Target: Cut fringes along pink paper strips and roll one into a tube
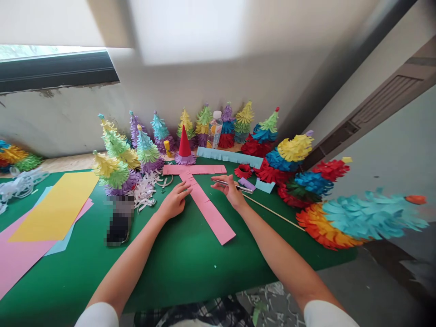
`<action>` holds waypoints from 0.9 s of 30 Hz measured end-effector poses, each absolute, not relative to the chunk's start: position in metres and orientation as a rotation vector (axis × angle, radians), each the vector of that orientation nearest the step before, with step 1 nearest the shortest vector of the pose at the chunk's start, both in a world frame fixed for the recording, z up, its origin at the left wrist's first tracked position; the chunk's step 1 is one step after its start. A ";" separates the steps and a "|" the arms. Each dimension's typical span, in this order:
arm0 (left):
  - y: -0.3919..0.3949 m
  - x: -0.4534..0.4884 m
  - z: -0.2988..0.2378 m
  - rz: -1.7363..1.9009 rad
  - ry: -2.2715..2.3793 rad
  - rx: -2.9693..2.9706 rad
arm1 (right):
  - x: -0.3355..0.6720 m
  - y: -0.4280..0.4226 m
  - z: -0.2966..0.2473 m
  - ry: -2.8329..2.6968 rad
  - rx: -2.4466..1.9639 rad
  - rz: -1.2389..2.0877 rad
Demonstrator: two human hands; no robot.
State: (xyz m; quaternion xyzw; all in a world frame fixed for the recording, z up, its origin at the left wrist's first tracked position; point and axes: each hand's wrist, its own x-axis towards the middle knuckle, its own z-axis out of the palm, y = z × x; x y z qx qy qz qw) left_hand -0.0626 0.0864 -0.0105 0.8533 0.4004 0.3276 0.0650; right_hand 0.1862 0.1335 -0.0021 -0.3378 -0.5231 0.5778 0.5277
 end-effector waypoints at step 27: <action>-0.025 -0.224 0.087 -0.187 2.072 1.220 | 0.182 0.127 -0.004 -1.539 -0.998 1.517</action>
